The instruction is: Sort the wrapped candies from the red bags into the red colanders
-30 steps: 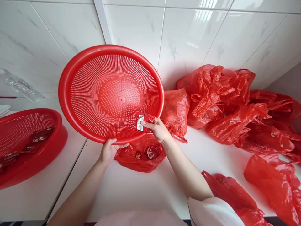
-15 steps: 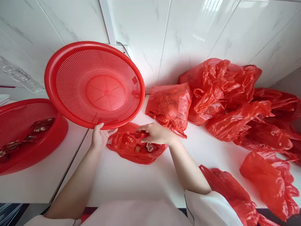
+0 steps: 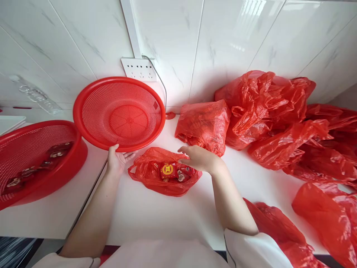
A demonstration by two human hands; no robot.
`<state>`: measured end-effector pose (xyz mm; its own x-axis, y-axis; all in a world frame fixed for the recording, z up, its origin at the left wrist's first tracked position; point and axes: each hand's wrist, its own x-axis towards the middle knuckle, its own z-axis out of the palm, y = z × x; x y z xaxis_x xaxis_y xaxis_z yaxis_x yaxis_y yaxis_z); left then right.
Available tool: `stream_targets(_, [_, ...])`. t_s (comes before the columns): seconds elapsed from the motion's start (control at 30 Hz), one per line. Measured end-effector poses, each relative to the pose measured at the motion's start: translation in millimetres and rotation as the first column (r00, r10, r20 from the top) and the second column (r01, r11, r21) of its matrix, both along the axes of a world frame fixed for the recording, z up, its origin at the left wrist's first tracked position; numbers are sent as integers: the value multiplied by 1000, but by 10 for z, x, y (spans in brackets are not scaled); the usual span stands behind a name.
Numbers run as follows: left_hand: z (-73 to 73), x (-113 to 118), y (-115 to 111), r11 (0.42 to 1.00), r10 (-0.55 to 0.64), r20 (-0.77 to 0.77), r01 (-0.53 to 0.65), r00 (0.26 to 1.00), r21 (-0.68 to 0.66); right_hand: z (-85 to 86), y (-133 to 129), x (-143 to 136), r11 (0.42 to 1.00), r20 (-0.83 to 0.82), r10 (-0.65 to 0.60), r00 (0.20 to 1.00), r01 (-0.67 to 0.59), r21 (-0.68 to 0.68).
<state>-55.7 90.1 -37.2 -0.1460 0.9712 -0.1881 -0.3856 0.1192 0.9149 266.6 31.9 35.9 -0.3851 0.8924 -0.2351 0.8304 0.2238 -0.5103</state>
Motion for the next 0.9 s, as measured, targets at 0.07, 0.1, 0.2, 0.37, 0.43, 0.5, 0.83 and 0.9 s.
stream_targets(0.07, [-3,1,-12,999,-23,-5,23,1000,-32,2,-1,10,1000,-6,-11,1000,11,13])
stream_targets(0.1, [-4,4,-16,999,-31,-8,31,999,-45,2,-2,14,1000,-15,-19,1000,19,19])
stream_targets(0.2, [2,10,-20,996,-48,-36,45,998,-72,-10,-10,25,999,-55,-33,998,35,32])
stream_targets(0.37, [80,-74,-10,975,-118,-122,92,985,-200,-77,21,-57,996,-146,-41,988,51,68])
stream_targets(0.43, [127,-162,-4,945,-207,-172,151,963,-290,-131,85,-187,986,-222,-41,974,75,150])
stream_targets(0.5, [164,-267,-1,910,-304,-209,218,930,-352,-213,191,-373,963,-300,-34,953,112,246])
stream_targets(0.83, [292,-510,-139,984,-138,-621,38,771,-172,-685,891,-1130,924,-557,-63,828,260,282])
stream_targets(0.9, [364,-537,-189,980,179,-826,-175,534,100,-703,924,-1134,914,-576,-85,813,293,279])
